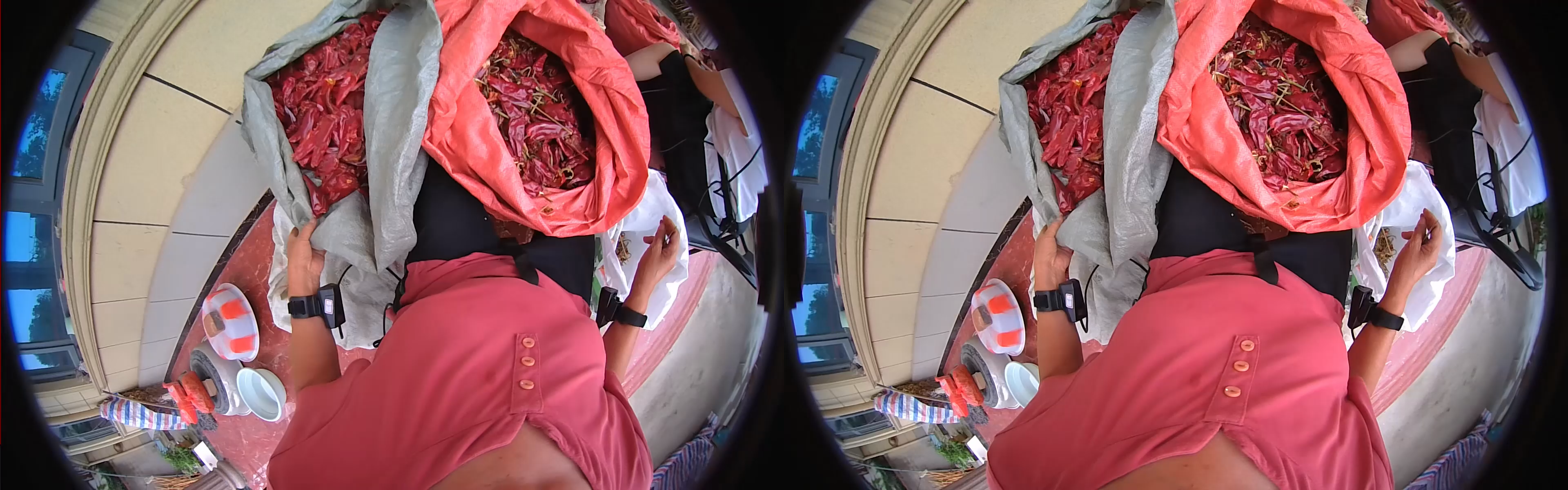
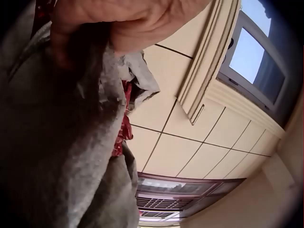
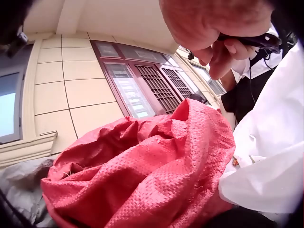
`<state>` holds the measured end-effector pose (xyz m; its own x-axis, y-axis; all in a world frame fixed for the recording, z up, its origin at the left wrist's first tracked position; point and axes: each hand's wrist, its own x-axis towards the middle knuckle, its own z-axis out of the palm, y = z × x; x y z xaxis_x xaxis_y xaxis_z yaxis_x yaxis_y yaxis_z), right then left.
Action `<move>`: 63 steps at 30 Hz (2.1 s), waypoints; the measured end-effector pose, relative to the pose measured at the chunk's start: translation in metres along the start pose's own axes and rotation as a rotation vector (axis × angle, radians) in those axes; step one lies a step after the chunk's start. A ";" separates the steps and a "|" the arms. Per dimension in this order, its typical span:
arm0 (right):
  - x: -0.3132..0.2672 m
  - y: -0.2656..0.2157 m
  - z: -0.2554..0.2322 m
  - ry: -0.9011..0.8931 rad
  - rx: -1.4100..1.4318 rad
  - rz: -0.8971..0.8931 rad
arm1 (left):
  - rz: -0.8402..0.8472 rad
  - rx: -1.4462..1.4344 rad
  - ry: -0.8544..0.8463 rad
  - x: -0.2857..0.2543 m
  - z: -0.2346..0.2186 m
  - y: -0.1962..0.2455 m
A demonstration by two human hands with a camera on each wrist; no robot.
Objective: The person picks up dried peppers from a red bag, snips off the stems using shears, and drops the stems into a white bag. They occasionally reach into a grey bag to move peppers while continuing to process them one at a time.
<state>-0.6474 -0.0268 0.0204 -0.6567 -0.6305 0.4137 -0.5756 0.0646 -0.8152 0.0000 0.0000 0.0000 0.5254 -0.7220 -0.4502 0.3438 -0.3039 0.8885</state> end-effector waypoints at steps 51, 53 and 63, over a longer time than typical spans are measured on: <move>-0.040 -0.136 0.076 -0.984 0.909 0.498 | 0.148 0.143 -1.069 -0.129 0.335 -0.006; -0.041 -0.142 0.075 -1.016 0.844 0.460 | 0.222 0.073 -1.002 -0.131 0.334 -0.009; -0.044 -0.143 0.093 -0.868 0.678 0.089 | 0.534 0.449 -1.035 -0.127 0.323 -0.019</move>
<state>-0.4909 -0.0807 0.0806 0.0353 -0.9904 0.1334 0.0175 -0.1328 -0.9910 -0.3241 -0.1032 0.0690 -0.4116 -0.9082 0.0764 -0.1264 0.1400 0.9820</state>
